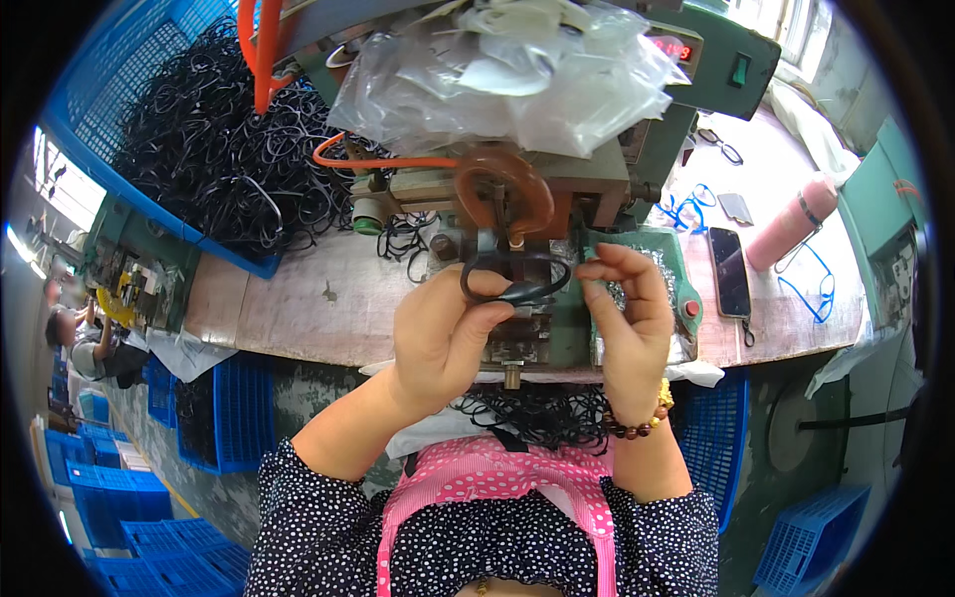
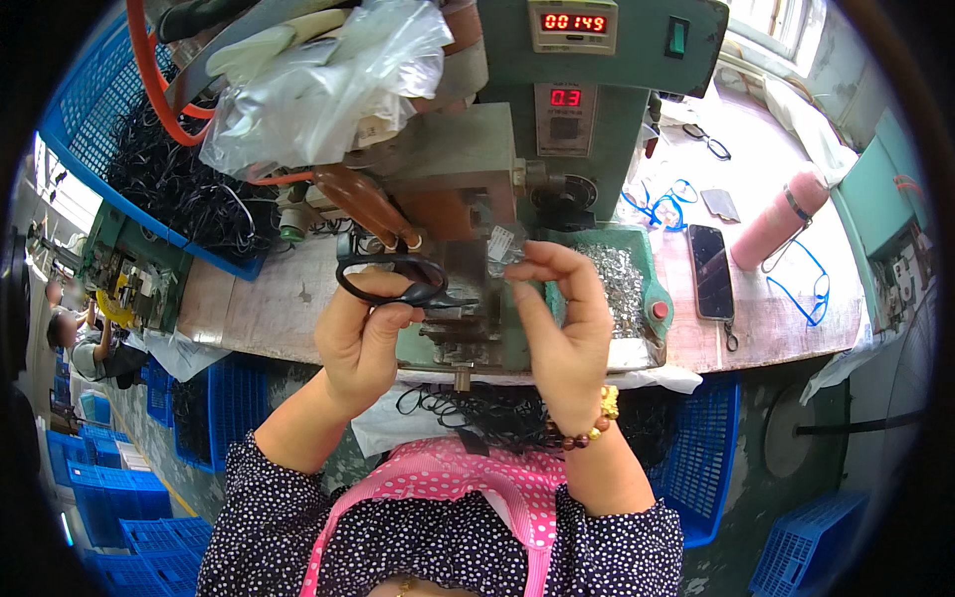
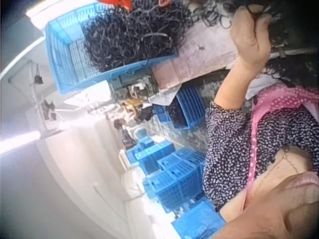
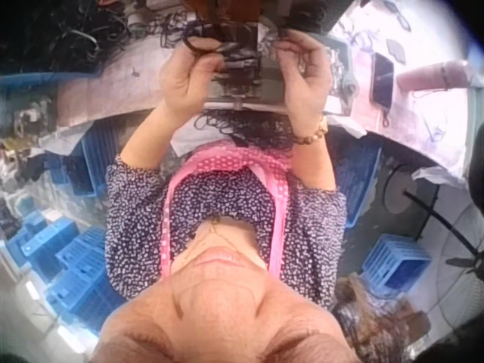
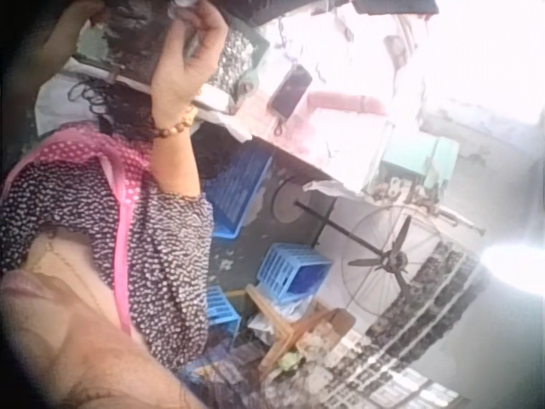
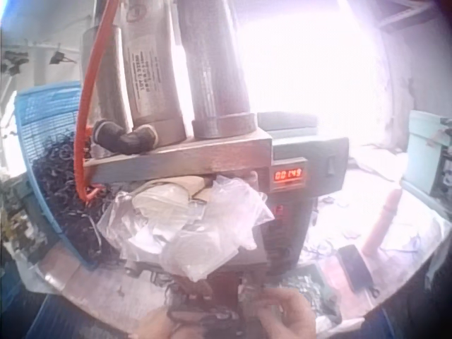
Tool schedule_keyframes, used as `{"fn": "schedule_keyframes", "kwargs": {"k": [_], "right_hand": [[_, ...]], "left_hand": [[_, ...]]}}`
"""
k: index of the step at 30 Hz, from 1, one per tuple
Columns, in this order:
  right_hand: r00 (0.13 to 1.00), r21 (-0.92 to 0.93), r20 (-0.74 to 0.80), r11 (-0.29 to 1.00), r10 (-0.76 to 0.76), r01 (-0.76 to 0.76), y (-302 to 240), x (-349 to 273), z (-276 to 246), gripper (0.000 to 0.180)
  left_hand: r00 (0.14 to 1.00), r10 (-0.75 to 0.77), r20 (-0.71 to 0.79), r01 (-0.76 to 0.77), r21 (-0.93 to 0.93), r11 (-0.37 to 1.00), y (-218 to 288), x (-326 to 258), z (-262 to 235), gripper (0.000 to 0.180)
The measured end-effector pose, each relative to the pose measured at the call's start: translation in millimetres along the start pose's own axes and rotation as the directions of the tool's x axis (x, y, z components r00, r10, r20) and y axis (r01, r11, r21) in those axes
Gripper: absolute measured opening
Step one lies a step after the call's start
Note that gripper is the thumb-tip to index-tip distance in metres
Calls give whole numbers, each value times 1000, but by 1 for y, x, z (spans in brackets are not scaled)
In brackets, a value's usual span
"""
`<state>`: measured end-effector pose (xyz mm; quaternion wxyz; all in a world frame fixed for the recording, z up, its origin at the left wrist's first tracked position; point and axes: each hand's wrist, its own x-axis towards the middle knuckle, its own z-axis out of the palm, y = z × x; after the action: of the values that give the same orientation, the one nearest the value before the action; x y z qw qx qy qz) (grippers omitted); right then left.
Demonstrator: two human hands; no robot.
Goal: The person repeatedly picks a black cable from a blue bin, places it into a press machine, and attaches a small metal connector to the cable end. The person then removes the assembled cable and places it on the table, repeating the process throughout the clip.
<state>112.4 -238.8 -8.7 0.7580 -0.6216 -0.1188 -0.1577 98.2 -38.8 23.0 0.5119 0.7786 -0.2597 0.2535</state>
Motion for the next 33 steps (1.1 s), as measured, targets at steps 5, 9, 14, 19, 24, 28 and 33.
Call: {"fn": "schedule_keyframes", "kwargs": {"k": [5,9,14,19,24,28,33], "right_hand": [[906,-523,-200,823,-372,222,21,-6,-48,28],[952,-452,-286,891,-109,-34,49,-8,-75,22],[964,-889,206,379,-170,257,59,-17,-75,25],[959,-884,194,388,-207,263,63,-8,-64,7],[967,-901,148,375,-208,219,57,-10,-61,9],[965,-917,203,312,-169,248,53,-13,-63,11],[960,-907,210,330,-184,262,61,-10,-67,10]], "left_hand": [[989,142,35,-145,106,984,-3,4,0,20],[992,124,26,-126,82,989,-7,0,2,19],[990,142,10,-143,102,985,-6,1,4,20],[964,263,-47,-256,119,959,0,13,5,22],[983,177,-51,-171,102,980,3,2,2,22],[966,194,-171,-152,234,960,-13,-16,-10,25],[956,221,-192,-71,580,812,-78,-3,-65,25]]}}
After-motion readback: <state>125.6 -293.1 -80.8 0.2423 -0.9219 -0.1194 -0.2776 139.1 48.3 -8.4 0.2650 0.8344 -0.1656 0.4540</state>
